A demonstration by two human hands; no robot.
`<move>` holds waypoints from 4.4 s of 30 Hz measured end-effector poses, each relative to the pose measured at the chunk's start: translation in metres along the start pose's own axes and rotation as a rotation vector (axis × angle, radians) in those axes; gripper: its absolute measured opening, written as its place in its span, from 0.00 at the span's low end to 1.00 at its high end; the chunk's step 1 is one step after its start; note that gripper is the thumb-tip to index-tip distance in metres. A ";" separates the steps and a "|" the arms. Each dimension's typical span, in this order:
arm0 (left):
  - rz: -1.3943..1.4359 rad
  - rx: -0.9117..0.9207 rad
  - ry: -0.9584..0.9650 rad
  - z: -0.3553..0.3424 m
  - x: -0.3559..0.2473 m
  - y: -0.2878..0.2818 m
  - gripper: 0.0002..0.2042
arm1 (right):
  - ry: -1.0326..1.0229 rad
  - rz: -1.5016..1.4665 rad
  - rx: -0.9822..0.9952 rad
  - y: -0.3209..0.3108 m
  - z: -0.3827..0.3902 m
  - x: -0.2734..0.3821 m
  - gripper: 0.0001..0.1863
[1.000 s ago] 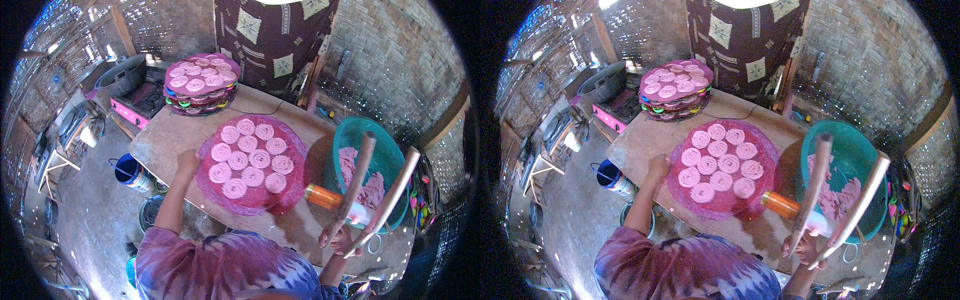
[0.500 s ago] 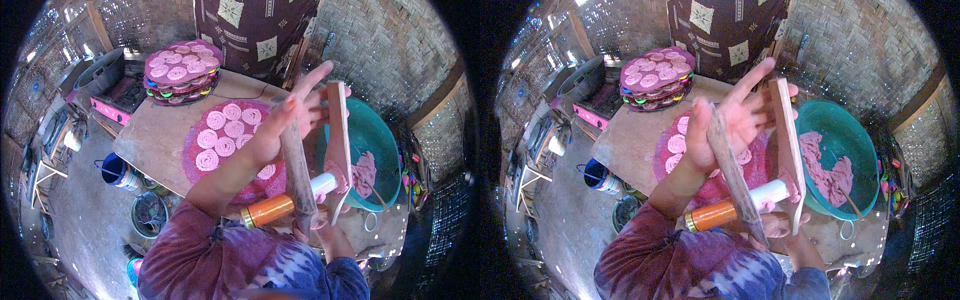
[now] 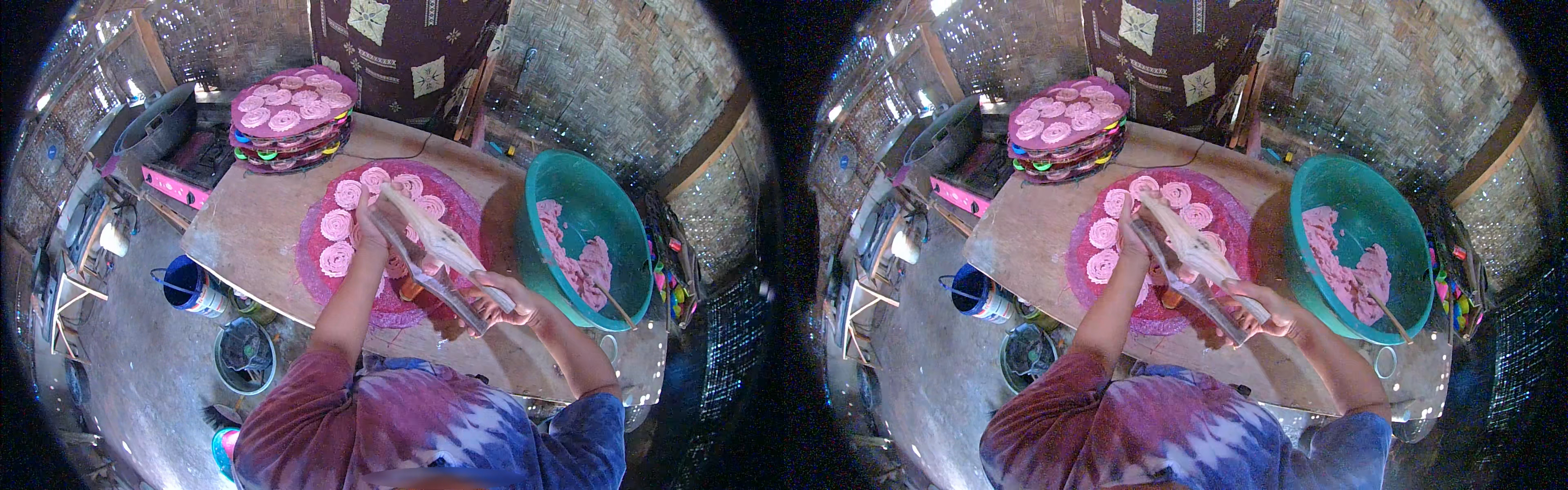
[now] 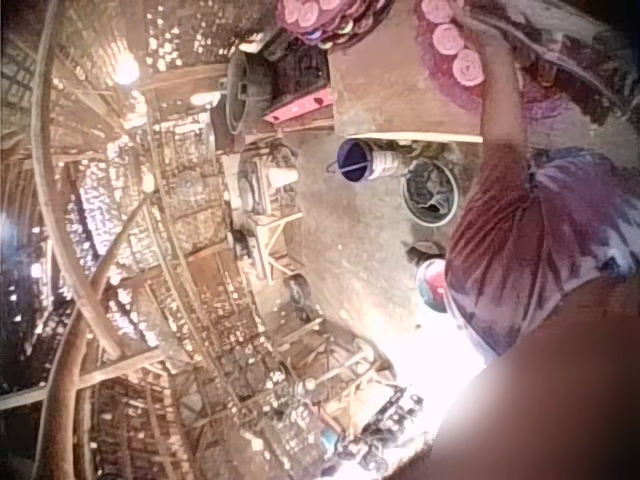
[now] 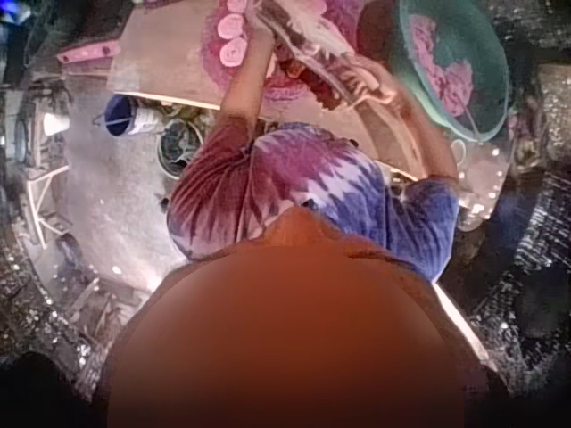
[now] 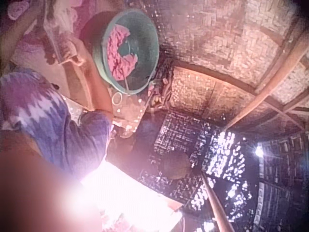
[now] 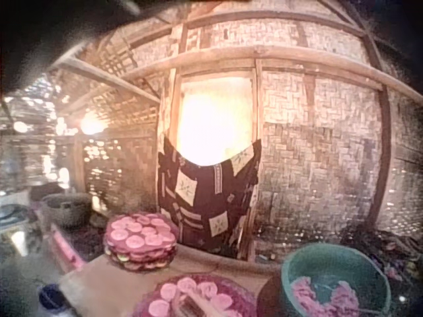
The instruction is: The person scoops pink dough from a green basin and uses a wooden extruder to form spiral rolls onto a pink tray. They repeat this process to fill the tray with multiple rolls. Another person is visible in the background near a stove.
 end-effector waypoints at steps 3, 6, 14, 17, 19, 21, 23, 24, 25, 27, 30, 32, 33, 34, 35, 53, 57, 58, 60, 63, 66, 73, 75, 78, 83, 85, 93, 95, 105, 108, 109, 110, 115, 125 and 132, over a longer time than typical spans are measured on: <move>0.019 0.027 0.038 0.001 -0.010 0.017 0.30 | -0.091 0.100 -0.056 0.011 0.003 0.012 0.43; 0.027 0.105 0.099 0.003 -0.020 0.052 0.29 | -0.092 0.140 -0.028 0.022 0.013 0.017 0.38; -0.056 0.063 0.134 -0.004 -0.032 0.058 0.28 | -0.132 0.173 -0.030 0.032 0.019 0.031 0.34; 0.034 0.083 0.125 0.006 -0.024 0.076 0.27 | -0.146 0.179 -0.065 0.034 0.034 0.033 0.33; 0.029 0.027 0.157 0.000 -0.021 0.072 0.27 | -0.146 0.141 -0.063 0.022 0.031 0.037 0.29; 0.030 0.079 0.171 -0.014 -0.028 0.071 0.27 | -0.206 0.249 -0.054 0.024 0.026 0.043 0.28; -0.010 0.109 0.154 -0.011 -0.039 0.073 0.27 | -0.255 0.306 -0.058 0.025 0.017 0.040 0.34; -0.032 0.125 0.144 -0.010 -0.043 0.081 0.27 | -0.253 0.279 -0.045 0.028 0.016 0.035 0.34; -0.054 0.050 0.145 -0.004 -0.043 0.085 0.26 | -0.250 0.253 -0.031 0.031 0.016 0.031 0.34; -0.062 0.034 0.129 0.007 -0.038 0.082 0.26 | -0.222 0.190 -0.006 0.032 0.020 0.024 0.34; -0.042 0.043 0.099 0.007 -0.023 0.078 0.26 | -0.216 0.170 -0.044 0.025 0.037 0.021 0.34; -0.051 0.025 0.117 -0.005 -0.007 0.074 0.25 | -0.230 0.189 -0.123 0.022 0.045 0.028 0.30; 0.004 0.101 0.103 -0.014 -0.001 0.079 0.25 | -0.251 0.203 -0.134 0.018 0.047 0.031 0.28; -0.014 0.055 0.092 -0.018 0.003 0.076 0.23 | -0.272 0.217 -0.144 0.015 0.048 0.032 0.26; -0.035 0.016 0.081 -0.024 0.006 0.077 0.22 | -0.324 0.223 -0.221 0.014 0.049 0.032 0.27; -1.727 -0.020 -0.499 0.093 0.029 0.028 0.31 | -0.545 0.119 -0.148 -0.009 0.061 0.003 0.35; -1.860 0.011 -0.448 0.088 0.031 0.019 0.27 | -0.542 0.126 -0.141 -0.013 0.049 0.001 0.34; -1.909 0.035 -0.453 0.086 0.032 0.023 0.26 | -0.548 0.129 -0.136 -0.014 0.047 0.000 0.34; -1.939 0.014 -0.470 0.088 0.030 0.022 0.25 | -0.576 0.119 -0.140 -0.014 0.044 -0.001 0.34; -2.155 0.139 -0.346 0.093 0.021 0.035 0.23 | -0.623 0.102 -0.164 -0.016 0.045 -0.003 0.35; -2.251 0.055 -0.323 0.104 0.010 0.041 0.21 | -0.657 0.078 -0.185 -0.017 0.051 -0.006 0.36; -2.654 0.048 -0.121 0.137 0.007 0.081 0.14 | -0.703 -0.042 -0.190 -0.014 0.069 -0.018 0.33; -2.693 0.079 -0.018 0.145 0.009 0.086 0.14 | -0.709 -0.037 -0.217 -0.023 0.067 -0.025 0.41; -2.777 0.135 0.046 0.155 0.013 0.089 0.14 | -0.731 -0.051 -0.234 -0.025 0.069 -0.033 0.45; -2.904 0.232 0.034 0.160 0.019 0.093 0.15 | -0.760 -0.049 -0.294 -0.025 0.075 -0.046 0.44; -2.979 0.284 0.119 0.163 0.018 0.095 0.14 | -0.754 -0.036 -0.359 -0.033 0.074 -0.062 0.42; -2.807 -0.334 0.339 0.183 -0.068 0.115 0.09 | -0.806 0.623 -0.985 -0.046 0.086 -0.140 0.39; -2.843 -0.486 0.319 0.190 -0.090 0.107 0.08 | -0.796 0.850 -1.096 -0.039 0.100 -0.155 0.42; -2.569 -0.898 0.431 0.221 -0.146 0.025 0.05 | -0.674 1.340 -1.282 -0.057 0.125 -0.209 0.50; -2.450 -1.070 0.472 0.219 -0.145 0.014 0.06 | -0.633 1.292 -1.302 -0.054 0.127 -0.213 0.48; -2.404 -1.076 0.409 0.221 -0.146 0.011 0.07 | -0.609 1.301 -1.356 -0.049 0.130 -0.211 0.45; -2.330 -1.034 0.495 0.218 -0.143 0.008 0.07 | -0.574 1.302 -1.421 -0.040 0.133 -0.206 0.43; -2.030 -0.973 0.479 0.228 -0.156 -0.041 0.12 | -0.847 1.051 -1.504 -0.019 0.142 -0.191 0.24; -2.528 -0.810 0.593 0.201 -0.151 -0.001 0.15 | -1.115 0.896 -1.424 0.010 0.125 -0.182 0.08; -2.322 -0.518 0.898 0.103 -0.136 0.041 0.10 | -0.986 0.813 -1.549 0.041 0.163 -0.207 0.07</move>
Point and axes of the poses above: each hand's wrist, its own z-axis away from the middle knuckle, its own y-axis out of the palm, x = y × z, the point moved 4 cm from there along -z, towards the middle knuckle, and after that the axes turned 13 degrees about -z, right-handed, at the moved point
